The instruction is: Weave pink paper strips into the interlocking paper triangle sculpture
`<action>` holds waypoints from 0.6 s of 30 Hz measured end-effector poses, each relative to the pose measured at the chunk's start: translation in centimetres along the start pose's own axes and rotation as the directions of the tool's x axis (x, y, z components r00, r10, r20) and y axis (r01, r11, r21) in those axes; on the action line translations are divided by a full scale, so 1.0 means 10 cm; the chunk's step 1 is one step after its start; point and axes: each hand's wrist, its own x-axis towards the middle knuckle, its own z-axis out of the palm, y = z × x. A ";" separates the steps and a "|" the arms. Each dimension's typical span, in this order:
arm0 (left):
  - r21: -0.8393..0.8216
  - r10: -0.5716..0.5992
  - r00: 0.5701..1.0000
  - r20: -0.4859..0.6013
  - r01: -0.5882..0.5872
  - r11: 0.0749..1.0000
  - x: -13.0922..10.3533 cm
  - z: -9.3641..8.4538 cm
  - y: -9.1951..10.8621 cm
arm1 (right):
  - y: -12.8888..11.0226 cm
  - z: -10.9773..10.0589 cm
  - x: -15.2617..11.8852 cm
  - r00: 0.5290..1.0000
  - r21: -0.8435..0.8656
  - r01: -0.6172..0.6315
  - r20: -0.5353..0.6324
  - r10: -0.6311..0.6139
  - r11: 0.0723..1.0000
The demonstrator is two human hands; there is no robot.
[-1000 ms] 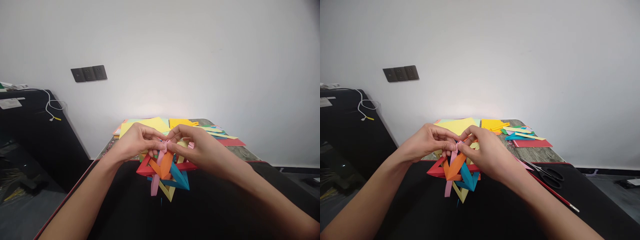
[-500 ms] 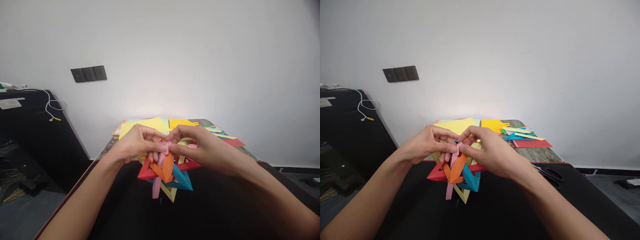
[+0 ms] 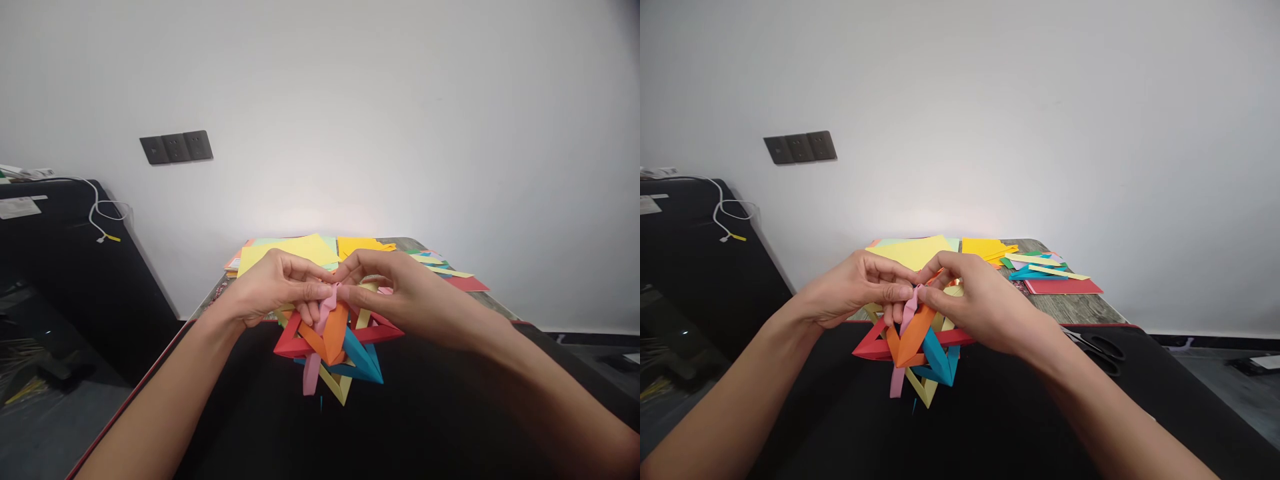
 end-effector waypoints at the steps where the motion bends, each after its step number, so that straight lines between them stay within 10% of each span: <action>1: 0.004 0.002 1.000 -0.004 -0.002 1.000 0.00 0.00 0.00 | 0.00 0.00 0.00 1.000 0.000 -0.003 0.001 0.003 1.000; 18: 0.045 -0.004 1.000 0.004 0.004 0.999 -0.02 0.01 0.02 | 0.04 0.00 0.02 0.999 0.047 0.034 -0.004 -0.034 0.998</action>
